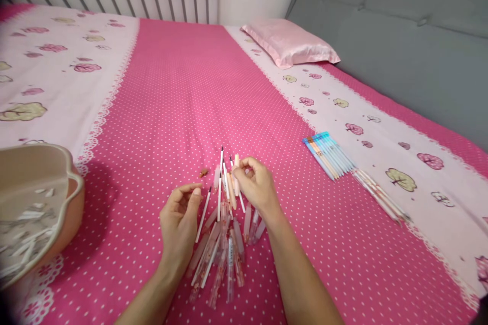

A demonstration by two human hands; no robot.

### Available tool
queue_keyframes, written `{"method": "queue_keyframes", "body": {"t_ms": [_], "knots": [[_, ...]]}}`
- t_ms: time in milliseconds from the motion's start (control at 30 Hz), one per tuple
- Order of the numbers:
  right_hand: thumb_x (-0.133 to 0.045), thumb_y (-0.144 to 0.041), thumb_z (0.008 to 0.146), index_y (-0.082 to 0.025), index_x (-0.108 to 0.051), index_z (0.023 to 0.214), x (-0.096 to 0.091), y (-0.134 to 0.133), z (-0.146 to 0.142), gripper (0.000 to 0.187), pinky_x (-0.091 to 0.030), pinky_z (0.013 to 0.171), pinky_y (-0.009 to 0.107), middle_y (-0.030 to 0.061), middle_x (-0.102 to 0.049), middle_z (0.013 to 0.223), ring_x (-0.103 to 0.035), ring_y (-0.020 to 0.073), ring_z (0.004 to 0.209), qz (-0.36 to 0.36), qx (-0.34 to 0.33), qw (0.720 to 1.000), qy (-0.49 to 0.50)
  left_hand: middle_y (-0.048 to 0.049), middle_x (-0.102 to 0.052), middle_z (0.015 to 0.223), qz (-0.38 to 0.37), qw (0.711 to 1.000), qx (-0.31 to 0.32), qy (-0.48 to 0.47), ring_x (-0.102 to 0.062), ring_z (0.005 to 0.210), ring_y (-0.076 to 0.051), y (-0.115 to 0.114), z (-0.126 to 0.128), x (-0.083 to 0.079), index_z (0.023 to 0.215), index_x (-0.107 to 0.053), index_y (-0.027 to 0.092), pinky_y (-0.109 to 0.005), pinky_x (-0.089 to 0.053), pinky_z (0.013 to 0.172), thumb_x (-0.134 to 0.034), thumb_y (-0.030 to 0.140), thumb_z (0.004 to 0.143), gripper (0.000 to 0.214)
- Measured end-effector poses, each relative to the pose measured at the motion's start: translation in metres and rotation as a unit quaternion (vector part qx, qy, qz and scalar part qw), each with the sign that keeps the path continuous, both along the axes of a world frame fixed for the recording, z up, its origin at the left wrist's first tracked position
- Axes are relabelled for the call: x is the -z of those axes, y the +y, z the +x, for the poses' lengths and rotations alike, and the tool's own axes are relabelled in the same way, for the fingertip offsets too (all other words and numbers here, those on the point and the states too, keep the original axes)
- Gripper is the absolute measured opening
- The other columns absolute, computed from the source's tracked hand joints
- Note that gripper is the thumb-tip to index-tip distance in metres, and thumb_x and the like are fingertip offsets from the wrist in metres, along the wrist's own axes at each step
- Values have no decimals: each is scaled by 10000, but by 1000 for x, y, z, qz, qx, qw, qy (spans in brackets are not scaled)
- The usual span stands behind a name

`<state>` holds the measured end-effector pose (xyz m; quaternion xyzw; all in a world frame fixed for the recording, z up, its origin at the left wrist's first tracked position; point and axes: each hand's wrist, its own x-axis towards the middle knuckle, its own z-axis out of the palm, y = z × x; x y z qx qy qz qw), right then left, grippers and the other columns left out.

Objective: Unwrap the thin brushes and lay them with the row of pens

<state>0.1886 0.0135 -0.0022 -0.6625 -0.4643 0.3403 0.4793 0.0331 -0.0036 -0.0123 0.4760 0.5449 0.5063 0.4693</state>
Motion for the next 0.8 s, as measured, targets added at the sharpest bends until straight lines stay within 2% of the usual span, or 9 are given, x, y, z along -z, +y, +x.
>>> {"method": "queue_keyframes", "body": {"t_ms": [133, 200, 267, 367, 467, 567, 667, 733, 800], "knots": [[-584, -371, 788, -198, -556, 750, -9, -3, -8, 179, -404, 542, 231, -28, -556, 650, -510, 108, 553, 12, -47, 998, 46, -44, -608, 876, 35, 999, 13, 2, -564, 799, -158, -2, -1, -1, 921, -623, 186, -264, -454, 717, -560, 332, 836, 180], [-581, -360, 799, -199, -568, 806, -17, -7, -15, 161, -427, 555, 237, -14, -593, 685, -547, 117, 587, 16, -104, 991, 86, -60, -621, 934, 72, 997, 25, 10, -572, 825, -170, -4, -2, -1, 982, -629, 193, -277, -463, 733, -602, 307, 807, 211], [-572, -336, 813, -197, -579, 839, -26, -12, -23, 141, -440, 563, 240, -3, -618, 708, -572, 122, 612, 13, -168, 980, 108, -79, -630, 1036, 104, 993, 45, 17, -588, 872, -189, -7, -2, 0, 1100, -608, 207, -297, -476, 765, -636, 272, 777, 330], [-552, -300, 832, -195, -615, 870, -36, -17, -31, 129, -432, 548, 232, -1, -640, 721, -567, 110, 596, -3, -251, 965, 83, -85, -609, 1177, 120, 990, 75, 18, -598, 995, -213, -9, -2, 2, 1234, -540, 235, -328, -474, 862, -610, 253, 799, 441], [-556, -297, 837, -219, -649, 987, -36, -17, -32, 193, -404, 509, 229, -2, -669, 788, -515, 92, 541, -2, -261, 965, -7, -78, -585, 1225, 97, 993, 68, 26, -566, 1089, -213, -8, -1, 3, 1263, -507, 240, -341, -446, 926, -508, 285, 875, 391], [-550, -219, 845, -238, -633, 1073, -30, -13, -31, 243, -457, 643, 274, 14, -675, 955, -566, 123, 695, 40, -220, 965, -137, -75, -595, 1159, 85, 996, 2, 40, -560, 1057, -191, -4, 0, 2, 1182, -526, 212, -326, -436, 911, -425, 317, 918, 302], [-508, -89, 842, -217, -657, 1004, -20, -12, -35, 255, -449, 801, 327, 31, -660, 1003, -564, 169, 919, 67, -255, 922, -285, -55, -593, 1023, 89, 994, -62, 25, -568, 887, -153, -1, 0, 0, 1019, -536, 193, -279, -450, 801, -407, 329, 921, 211], [-492, -90, 858, -200, -669, 938, -15, -14, -42, 223, -446, 784, 325, 45, -654, 966, -551, 182, 936, 70, -295, 882, -360, -41, -572, 970, 84, 992, -89, 12, -545, 823, -140, 0, 0, -1, 939, -522, 192, -259, -439, 746, -427, 324, 908, 166], [-490, -146, 882, -186, -665, 883, -11, -17, -48, 180, -443, 728, 313, 55, -646, 921, -550, 185, 895, 75, -304, 856, -411, -30, -550, 930, 69, 992, -105, 6, -524, 817, -141, -1, 0, -1, 914, -515, 193, -255, -424, 728, -447, 323, 893, 148]]}}
